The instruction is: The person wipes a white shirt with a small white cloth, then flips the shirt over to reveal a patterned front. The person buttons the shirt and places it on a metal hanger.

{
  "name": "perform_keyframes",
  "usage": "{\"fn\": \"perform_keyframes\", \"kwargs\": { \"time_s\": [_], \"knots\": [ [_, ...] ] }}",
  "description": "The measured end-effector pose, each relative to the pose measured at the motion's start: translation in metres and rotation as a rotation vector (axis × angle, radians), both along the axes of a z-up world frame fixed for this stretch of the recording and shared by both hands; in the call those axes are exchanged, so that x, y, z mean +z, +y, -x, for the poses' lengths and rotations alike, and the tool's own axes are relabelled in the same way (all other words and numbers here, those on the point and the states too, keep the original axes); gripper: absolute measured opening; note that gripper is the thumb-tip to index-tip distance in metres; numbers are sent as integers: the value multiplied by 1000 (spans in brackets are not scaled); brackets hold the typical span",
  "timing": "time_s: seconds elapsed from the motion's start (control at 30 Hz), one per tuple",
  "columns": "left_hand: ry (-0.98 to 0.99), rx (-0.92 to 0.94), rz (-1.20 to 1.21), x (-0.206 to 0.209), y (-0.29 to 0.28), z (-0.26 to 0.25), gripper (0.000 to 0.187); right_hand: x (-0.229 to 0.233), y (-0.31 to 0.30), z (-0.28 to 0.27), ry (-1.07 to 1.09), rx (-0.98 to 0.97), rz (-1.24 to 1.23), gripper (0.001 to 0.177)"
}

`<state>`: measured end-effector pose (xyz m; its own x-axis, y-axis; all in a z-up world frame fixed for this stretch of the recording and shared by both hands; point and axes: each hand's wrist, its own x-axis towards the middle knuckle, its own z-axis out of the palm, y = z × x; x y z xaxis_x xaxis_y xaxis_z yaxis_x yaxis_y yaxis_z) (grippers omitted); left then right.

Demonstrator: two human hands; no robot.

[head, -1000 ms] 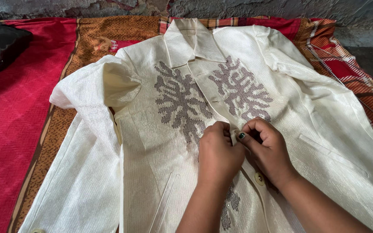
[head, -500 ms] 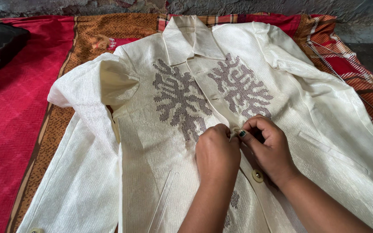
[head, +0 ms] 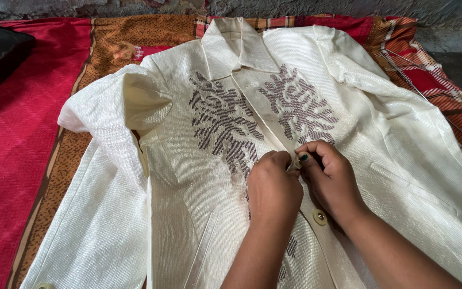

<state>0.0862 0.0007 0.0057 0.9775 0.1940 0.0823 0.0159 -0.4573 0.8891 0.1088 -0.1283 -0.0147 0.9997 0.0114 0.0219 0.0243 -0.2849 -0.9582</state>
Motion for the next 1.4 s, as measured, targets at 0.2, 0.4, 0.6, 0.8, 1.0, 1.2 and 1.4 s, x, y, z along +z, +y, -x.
{"fn": "perform_keyframes", "kwargs": {
  "time_s": [0.2,0.4,0.6,0.8,1.0,1.2,1.4],
  "knots": [
    [-16,37,-27,4,1,3,19,0,1,2,-216,-22,149,17],
    [-101,152,-331,-7,4,1,52,-10,0,3,-500,-22,893,34],
    [-173,12,-385,-24,4,-4,52,-14,-5,6,-505,-13,1012,49],
    [47,13,211,-9,15,-15,59,8,8,-20,-281,-15,748,40],
    [87,-2,769,-7,25,-20,53,8,45,-69,-370,97,895,44],
    [168,238,215,-6,18,-26,46,-4,28,-94,-332,-135,505,19],
    [189,160,-265,26,16,-47,37,2,25,-95,-203,-214,321,15]
  ]
}}
